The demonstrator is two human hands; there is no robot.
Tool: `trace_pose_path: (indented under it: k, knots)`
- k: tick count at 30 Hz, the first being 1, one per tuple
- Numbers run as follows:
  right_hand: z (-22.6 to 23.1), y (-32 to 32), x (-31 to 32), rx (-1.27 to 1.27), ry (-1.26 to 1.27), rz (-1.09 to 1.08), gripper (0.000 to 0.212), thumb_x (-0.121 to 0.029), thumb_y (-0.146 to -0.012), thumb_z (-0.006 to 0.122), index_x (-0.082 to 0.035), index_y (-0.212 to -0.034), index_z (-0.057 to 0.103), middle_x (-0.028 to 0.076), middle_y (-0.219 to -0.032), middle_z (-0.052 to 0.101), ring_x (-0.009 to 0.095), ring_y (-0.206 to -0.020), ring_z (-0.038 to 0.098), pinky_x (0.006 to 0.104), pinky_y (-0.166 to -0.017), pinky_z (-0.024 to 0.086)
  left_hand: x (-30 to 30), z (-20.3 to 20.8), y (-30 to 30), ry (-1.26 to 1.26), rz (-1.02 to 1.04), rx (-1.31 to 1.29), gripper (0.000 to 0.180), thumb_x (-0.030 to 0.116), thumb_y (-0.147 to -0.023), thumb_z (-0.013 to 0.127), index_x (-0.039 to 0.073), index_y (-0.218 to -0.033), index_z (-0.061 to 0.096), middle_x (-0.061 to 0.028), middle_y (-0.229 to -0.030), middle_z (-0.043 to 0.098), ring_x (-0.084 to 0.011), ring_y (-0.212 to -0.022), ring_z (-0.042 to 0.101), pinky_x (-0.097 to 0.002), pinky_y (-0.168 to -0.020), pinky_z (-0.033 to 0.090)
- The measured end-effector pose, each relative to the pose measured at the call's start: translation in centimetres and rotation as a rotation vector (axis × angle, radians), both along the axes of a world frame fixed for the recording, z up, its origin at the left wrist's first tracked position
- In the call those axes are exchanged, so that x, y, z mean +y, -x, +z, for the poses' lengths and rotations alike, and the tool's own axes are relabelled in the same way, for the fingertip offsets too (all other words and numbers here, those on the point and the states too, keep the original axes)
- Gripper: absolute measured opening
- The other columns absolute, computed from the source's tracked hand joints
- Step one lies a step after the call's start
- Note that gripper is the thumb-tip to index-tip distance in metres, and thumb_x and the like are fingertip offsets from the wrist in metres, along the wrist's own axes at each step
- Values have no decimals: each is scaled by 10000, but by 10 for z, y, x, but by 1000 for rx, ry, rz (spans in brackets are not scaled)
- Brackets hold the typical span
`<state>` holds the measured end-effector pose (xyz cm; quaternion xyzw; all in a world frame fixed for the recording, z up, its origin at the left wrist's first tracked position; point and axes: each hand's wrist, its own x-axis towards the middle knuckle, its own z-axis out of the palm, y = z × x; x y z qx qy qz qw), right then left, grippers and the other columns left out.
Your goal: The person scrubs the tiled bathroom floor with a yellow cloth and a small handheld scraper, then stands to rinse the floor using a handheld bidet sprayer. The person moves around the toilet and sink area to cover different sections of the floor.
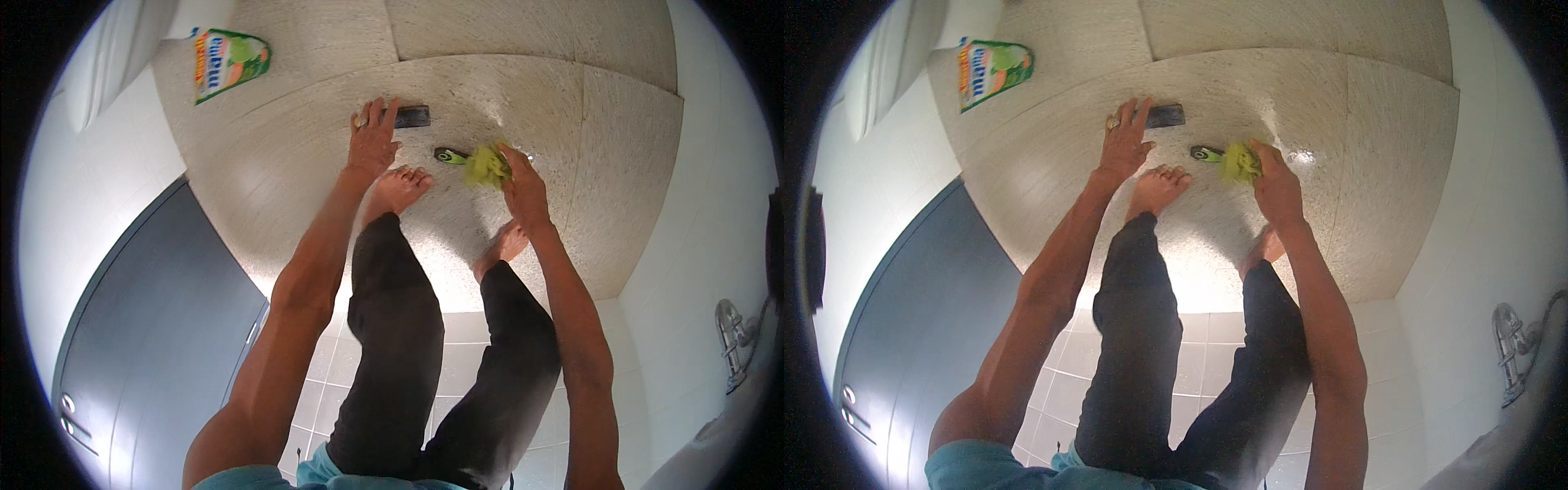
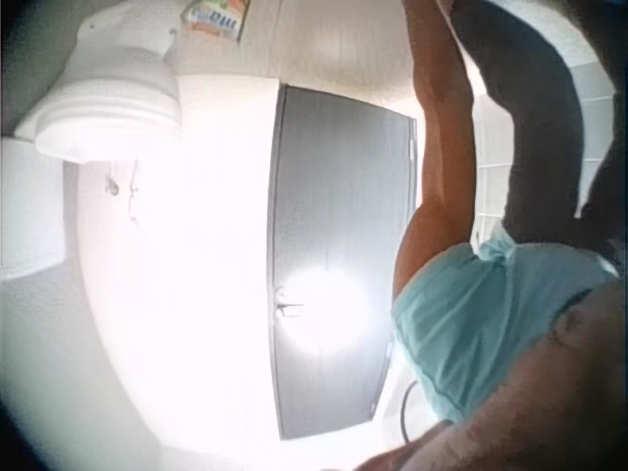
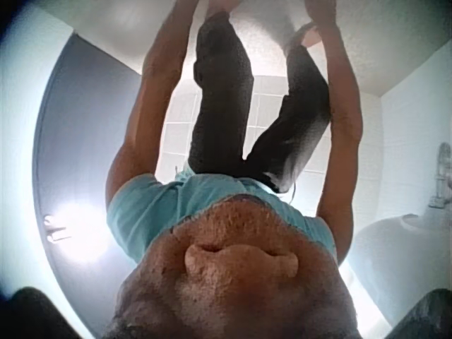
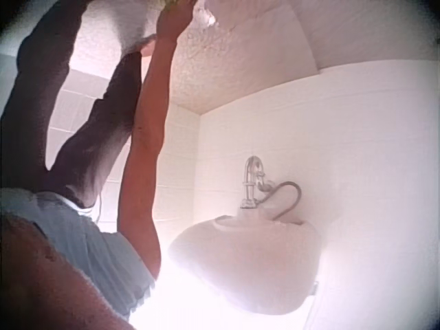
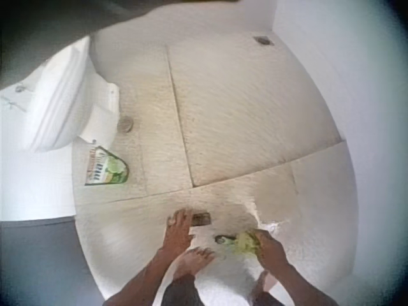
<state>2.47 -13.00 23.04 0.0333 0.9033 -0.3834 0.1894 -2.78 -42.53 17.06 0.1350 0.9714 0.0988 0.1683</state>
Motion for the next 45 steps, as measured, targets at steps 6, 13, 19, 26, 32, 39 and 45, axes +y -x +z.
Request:
trace_pose_path:
  k: [6,13,19,26,32,39,45]
  knots:
    - [43,-50,34,-267,-214,247,445,-45,-775,553,-71,-1217,593,210,-1142,633,386,-1054,604,444,-904,495,-105,72,-93,-280,327,-259,396,207,-886,617,36,-1238,555,-199,-1170,606,-381,-1119,550,-470,-964,428]
    - [163,-97,51,-324,-290,54,189,-131,-829,556,-30,-935,676,190,-909,695,370,-852,670,439,-789,521,-204,219,-248,40,303,-488,217,233,-911,566,46,-838,646,-151,-857,646,-362,-845,626,-478,-772,491]
    - [217,-103,41,-238,-378,8,219,-155,-840,550,-45,-703,681,152,-739,690,330,-678,678,432,-646,525,-185,323,-363,-230,666,-226,149,128,-865,556,30,-755,583,-156,-762,625,-336,-722,611,-439,-616,476]
    - [245,-79,41,-83,-243,65,219,-9,-787,566,-58,-974,670,143,-783,698,295,-717,686,389,-673,536,-94,401,-425,-386,1019,-331,140,165,-883,599,40,-860,659,-130,-842,685,-262,-791,668,-363,-716,525]
    - [253,-65,57,21,-231,213,169,4,-780,586,-36,-913,684,165,-864,705,310,-770,691,408,-702,537,-42,429,-442,-578,1326,-469,148,170,-851,634,37,-906,670,-113,-846,691,-220,-772,652,-346,-691,518]
    - [290,-61,49,-254,-536,320,118,-139,-797,641,-37,-769,693,184,-777,685,335,-696,683,435,-637,531,-62,409,-478,-602,1240,-280,154,170,-854,597,31,-893,654,-119,-836,687,-223,-765,649,-355,-676,512]
    - [294,-49,22,-148,-723,541,124,-138,-815,638,-46,-736,666,162,-780,682,307,-693,677,445,-668,535,-118,413,-455,-559,1372,-324,172,179,-873,595,26,-896,671,-143,-881,702,-268,-827,672,-376,-733,522]
